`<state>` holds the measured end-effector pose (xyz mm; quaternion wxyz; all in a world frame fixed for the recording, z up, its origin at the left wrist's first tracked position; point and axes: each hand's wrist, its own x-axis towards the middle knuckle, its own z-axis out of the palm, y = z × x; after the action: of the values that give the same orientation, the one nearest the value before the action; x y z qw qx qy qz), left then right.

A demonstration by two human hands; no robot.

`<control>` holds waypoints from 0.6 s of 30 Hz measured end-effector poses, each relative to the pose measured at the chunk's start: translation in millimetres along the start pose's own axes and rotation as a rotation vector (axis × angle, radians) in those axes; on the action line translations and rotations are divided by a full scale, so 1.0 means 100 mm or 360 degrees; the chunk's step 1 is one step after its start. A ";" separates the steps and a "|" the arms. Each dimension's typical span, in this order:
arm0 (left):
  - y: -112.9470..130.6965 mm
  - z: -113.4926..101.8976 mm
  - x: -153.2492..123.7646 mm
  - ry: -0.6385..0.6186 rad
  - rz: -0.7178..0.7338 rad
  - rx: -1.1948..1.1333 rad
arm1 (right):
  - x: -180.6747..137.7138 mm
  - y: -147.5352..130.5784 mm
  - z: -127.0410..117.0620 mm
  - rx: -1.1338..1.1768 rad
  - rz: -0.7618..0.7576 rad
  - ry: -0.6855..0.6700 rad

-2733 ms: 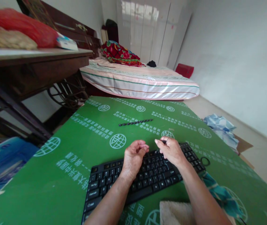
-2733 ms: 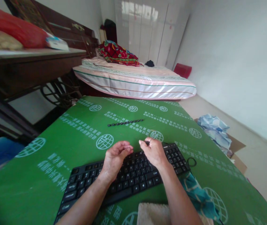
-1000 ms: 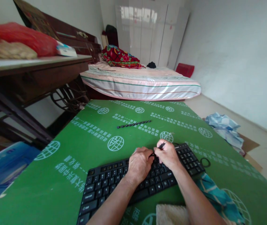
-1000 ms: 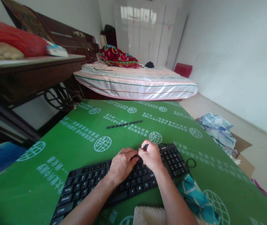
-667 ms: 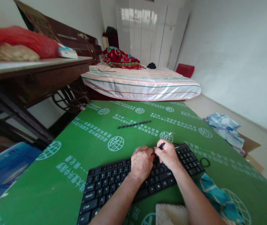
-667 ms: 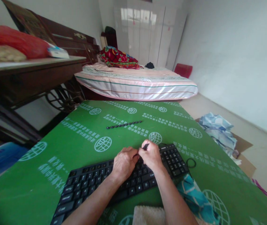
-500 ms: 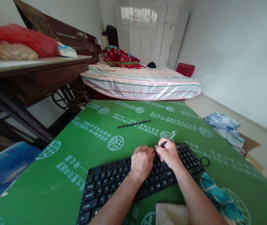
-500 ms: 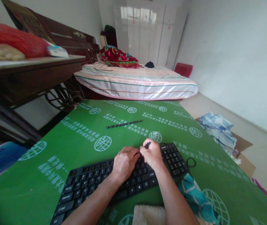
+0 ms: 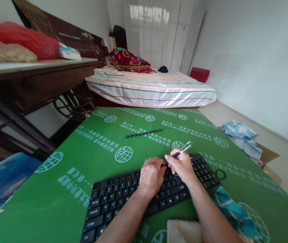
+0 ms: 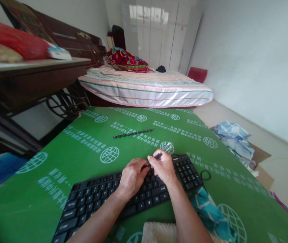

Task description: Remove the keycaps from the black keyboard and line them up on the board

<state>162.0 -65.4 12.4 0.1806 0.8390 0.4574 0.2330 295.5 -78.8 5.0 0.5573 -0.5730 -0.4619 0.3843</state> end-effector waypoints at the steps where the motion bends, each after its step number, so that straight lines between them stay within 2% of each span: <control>1: -0.01 0.00 0.00 0.0011 -0.0009 -0.0066 | 0.00 -0.01 -0.01 0.0001 -0.0014 -0.0007; 4: -0.04 0.00 0.00 0.0047 -0.0055 -0.0245 | -0.01 -0.04 -0.02 0.0021 -0.0070 0.0000; 12: -0.10 0.01 0.00 0.0202 -0.0173 -0.0607 | 0.00 -0.07 -0.08 0.0045 -0.0138 0.0207; 14: -0.12 0.03 0.00 0.0262 -0.0238 -0.0751 | 0.01 -0.09 -0.10 -0.0096 -0.0248 0.0217; 18: -0.12 0.04 -0.01 0.0291 -0.0345 -0.0984 | -0.01 -0.15 -0.12 -0.0406 -0.0616 0.0233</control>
<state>155.9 -60.7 2.5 0.4083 0.6667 0.4659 0.4144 305.7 -83.6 20.7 0.5756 -0.5660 -0.5662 0.1663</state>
